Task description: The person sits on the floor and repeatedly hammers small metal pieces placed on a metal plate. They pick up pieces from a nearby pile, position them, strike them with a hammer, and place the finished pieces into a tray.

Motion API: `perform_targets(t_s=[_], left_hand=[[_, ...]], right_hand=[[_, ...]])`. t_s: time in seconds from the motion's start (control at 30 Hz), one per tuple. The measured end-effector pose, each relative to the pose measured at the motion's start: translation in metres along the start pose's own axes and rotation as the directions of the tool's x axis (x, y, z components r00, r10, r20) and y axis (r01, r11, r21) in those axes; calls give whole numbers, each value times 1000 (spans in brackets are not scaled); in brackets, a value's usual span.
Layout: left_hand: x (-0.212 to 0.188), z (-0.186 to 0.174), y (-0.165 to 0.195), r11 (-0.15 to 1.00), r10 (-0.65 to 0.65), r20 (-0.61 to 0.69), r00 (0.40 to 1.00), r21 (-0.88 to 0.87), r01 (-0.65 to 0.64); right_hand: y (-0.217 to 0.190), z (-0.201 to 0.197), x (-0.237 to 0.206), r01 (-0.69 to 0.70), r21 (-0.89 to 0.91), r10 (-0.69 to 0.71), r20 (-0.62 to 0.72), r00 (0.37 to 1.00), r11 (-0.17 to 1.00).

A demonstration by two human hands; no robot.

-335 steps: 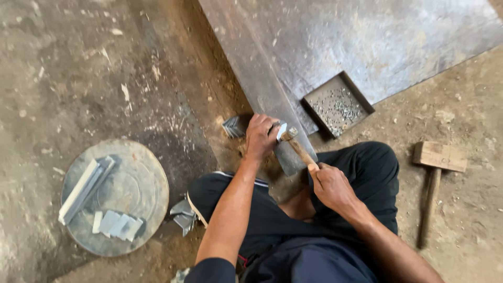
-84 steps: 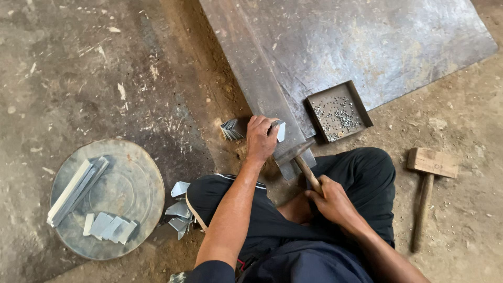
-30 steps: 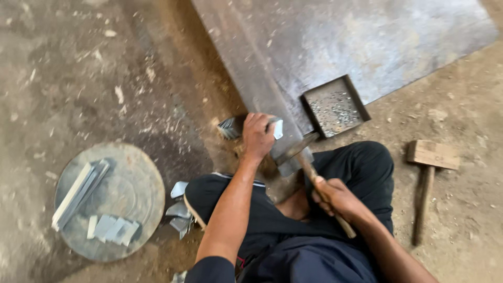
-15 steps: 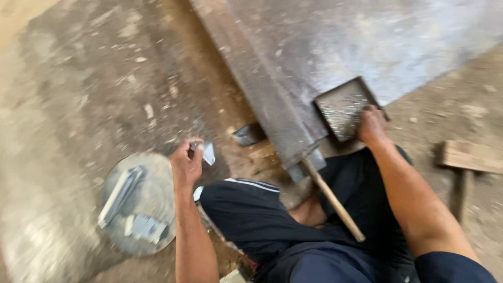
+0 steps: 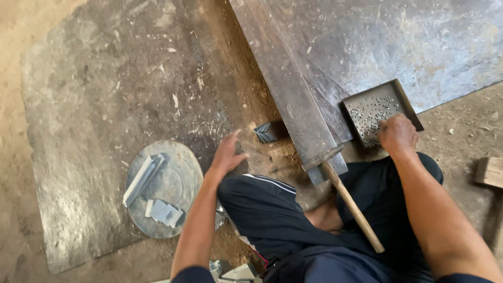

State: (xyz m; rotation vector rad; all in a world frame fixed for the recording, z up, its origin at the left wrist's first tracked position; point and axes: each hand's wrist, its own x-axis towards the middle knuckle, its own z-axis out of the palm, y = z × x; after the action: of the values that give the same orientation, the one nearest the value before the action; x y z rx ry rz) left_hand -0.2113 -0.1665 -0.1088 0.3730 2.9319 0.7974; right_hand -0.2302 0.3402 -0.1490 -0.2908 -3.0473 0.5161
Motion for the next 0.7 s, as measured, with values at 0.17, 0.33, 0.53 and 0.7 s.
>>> perform_targets(t_s=[0.17, 0.33, 0.53, 0.7], left_hand=[[48, 6, 15, 978, -35, 169, 985, 210, -1], [64, 26, 21, 981, 99, 158, 982, 149, -123], [57, 38, 5, 993, 64, 107, 992, 88, -73], [48, 32, 0, 991, 89, 61, 994, 98, -95]], right_hand=[[11, -4, -14, -77, 261, 126, -176, 976, 962], [20, -21, -55, -62, 543, 185, -175, 967, 837], [22, -21, -72, -178, 756, 270, 2, 963, 630], [23, -1, -61, -131, 784, 208, 3, 978, 607]])
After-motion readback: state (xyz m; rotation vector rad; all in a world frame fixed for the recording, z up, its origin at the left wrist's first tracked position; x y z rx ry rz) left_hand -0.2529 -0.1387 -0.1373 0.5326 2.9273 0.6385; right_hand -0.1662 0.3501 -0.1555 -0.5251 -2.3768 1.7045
